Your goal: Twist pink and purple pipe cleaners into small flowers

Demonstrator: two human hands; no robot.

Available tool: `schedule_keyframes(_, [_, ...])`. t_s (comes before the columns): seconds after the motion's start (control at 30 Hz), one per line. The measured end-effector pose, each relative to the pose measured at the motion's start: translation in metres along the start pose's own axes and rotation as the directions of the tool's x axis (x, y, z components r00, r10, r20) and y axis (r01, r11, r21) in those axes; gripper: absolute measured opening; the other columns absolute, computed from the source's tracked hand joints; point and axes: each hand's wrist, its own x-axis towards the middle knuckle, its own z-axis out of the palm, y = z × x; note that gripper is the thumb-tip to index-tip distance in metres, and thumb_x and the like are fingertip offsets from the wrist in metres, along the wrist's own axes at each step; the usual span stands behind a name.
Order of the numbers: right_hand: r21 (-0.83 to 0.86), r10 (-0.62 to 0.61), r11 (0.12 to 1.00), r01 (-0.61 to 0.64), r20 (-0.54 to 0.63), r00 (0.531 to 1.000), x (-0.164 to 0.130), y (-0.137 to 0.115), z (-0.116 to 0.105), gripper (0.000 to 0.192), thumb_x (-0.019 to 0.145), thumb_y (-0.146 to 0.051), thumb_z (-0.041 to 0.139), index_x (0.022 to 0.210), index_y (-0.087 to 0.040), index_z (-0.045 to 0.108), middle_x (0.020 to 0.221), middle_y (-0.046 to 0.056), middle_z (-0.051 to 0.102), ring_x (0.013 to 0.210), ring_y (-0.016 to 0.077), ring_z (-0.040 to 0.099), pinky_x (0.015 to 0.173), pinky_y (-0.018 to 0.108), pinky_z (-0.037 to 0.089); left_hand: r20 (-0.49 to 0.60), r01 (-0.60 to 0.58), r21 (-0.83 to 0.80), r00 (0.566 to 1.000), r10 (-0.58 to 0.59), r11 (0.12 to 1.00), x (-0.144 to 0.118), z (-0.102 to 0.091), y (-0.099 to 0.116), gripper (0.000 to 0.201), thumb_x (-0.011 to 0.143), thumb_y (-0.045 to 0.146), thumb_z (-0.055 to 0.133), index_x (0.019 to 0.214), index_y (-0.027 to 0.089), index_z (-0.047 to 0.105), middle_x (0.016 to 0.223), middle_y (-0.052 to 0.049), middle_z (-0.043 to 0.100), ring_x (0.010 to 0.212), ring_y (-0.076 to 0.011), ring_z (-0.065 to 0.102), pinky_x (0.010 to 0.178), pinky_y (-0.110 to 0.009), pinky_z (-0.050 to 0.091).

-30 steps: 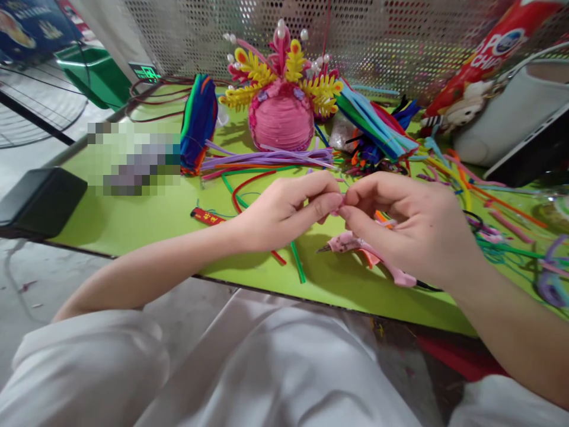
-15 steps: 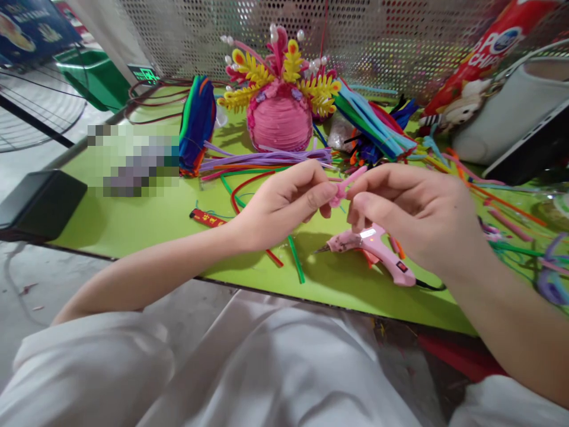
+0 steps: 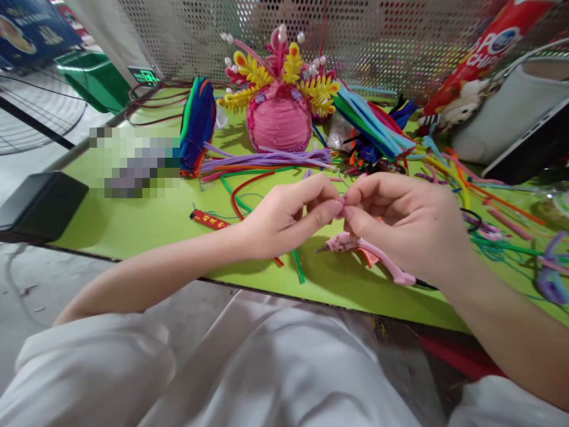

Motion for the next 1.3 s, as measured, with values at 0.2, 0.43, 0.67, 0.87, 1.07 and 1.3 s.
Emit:
schedule_keyframes(0.2, [-0.298,-0.173,0.937,0.184,0.065,0.983,0.000,-0.005,-0.008,0.009,0.089,-0.017,0.069,0.087,-0.025,0.066,0.070,-0.003,0.071,0.062,0.0136,0.067,0.060,0.029,0.054,0.140,0.087,-0.196,0.988,-0.060,0.977,0.001,-0.001,-0.001,0.021,0.102,0.036,0.060,0.092,0.017,0.061,0.073,0.003,0.061,0.062,-0.0048,0.053,0.055,-0.016,0.043])
schedule_keyframes(0.43, [0.001,0.064,0.998,-0.064,0.056,0.996,-0.001,-0.002,-0.005,0.006,0.091,-0.024,0.071,0.086,-0.024,0.068,0.074,-0.001,0.071,0.062,0.0140,0.068,0.058,0.026,0.059,0.055,-0.019,-0.042,0.998,0.021,0.999,0.003,-0.001,0.000,0.024,0.101,0.034,0.061,0.085,0.017,0.058,0.069,0.003,0.058,0.058,-0.0045,0.050,0.052,-0.017,0.040])
schedule_keyframes(0.67, [0.285,0.340,0.876,-0.389,0.207,0.917,0.008,-0.003,-0.001,0.020,0.083,-0.022,0.073,0.068,-0.018,0.061,0.048,-0.007,0.050,0.038,0.0040,0.040,0.045,0.019,0.046,0.151,-0.465,0.653,0.854,0.499,0.598,-0.003,-0.006,-0.004,0.011,0.099,0.021,0.055,0.089,0.021,0.054,0.076,0.000,0.066,0.067,-0.0112,0.058,0.056,-0.027,0.036])
schedule_keyframes(0.87, [0.154,0.197,0.967,-0.203,0.051,0.979,0.002,-0.005,0.001,0.014,0.090,-0.032,0.073,0.085,-0.022,0.066,0.059,-0.005,0.058,0.047,0.0089,0.050,0.049,0.024,0.046,0.014,-0.318,0.450,0.937,0.350,0.834,0.000,-0.008,0.001,0.012,0.102,0.023,0.056,0.091,0.020,0.054,0.073,0.002,0.061,0.060,-0.0066,0.051,0.054,-0.022,0.036])
schedule_keyframes(1.07, [-0.474,-0.371,0.823,0.315,-0.027,0.928,-0.008,0.001,0.001,0.009,0.099,-0.025,0.065,0.106,-0.028,0.071,0.094,0.002,0.078,0.080,0.0176,0.072,0.077,0.033,0.055,-0.003,-0.169,0.167,0.985,0.172,0.971,0.003,-0.008,0.003,0.016,0.103,0.027,0.057,0.089,0.020,0.054,0.069,0.005,0.054,0.058,-0.0048,0.048,0.053,-0.019,0.038])
schedule_keyframes(1.3, [-0.463,-0.302,0.844,0.272,0.010,0.953,-0.007,0.014,0.003,0.010,0.101,-0.028,0.061,0.109,-0.027,0.067,0.096,0.005,0.075,0.082,0.0211,0.070,0.078,0.035,0.055,0.006,-0.300,0.474,0.941,0.338,0.828,-0.001,-0.006,-0.003,0.014,0.103,0.026,0.054,0.090,0.019,0.054,0.076,0.000,0.060,0.066,-0.0090,0.053,0.059,-0.023,0.039])
